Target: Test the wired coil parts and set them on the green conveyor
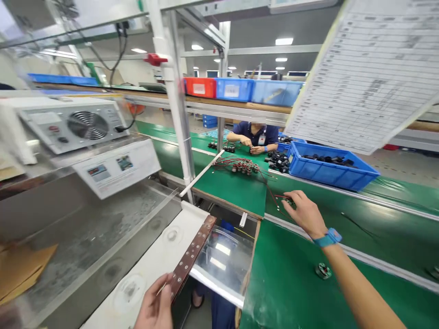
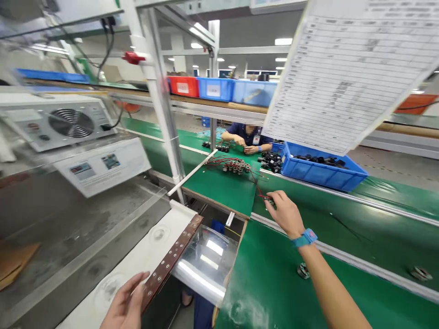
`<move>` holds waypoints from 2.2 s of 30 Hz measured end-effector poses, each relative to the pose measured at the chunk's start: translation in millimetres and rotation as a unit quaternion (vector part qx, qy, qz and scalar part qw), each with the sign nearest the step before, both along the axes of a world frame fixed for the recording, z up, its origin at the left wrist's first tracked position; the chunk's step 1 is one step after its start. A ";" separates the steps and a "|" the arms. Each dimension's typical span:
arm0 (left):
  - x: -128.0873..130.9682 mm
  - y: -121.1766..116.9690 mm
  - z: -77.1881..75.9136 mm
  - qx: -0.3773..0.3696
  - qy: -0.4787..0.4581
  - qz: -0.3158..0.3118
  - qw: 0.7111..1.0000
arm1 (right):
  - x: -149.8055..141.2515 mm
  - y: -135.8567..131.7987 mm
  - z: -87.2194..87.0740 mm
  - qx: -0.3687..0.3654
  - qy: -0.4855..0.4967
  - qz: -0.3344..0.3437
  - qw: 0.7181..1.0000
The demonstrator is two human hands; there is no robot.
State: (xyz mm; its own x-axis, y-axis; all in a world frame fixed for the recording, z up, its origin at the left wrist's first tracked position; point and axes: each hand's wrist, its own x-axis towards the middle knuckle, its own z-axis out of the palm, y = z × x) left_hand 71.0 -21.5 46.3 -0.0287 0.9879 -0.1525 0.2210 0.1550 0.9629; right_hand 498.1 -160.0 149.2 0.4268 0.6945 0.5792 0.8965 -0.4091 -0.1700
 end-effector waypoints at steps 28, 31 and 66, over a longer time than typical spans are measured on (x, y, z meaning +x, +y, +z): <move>-120.3 -105.7 -5.7 -0.213 -0.190 -0.010 0.958 | -425.4 267.6 -163.9 -0.344 0.029 0.436 0.831; -96.7 -88.4 9.8 -0.196 -0.292 -0.003 0.936 | -419.1 270.2 -168.2 -0.357 0.034 0.440 0.823; -71.6 27.8 -48.0 0.005 0.041 0.010 0.999 | -406.4 277.7 -181.3 -0.367 0.084 0.478 0.793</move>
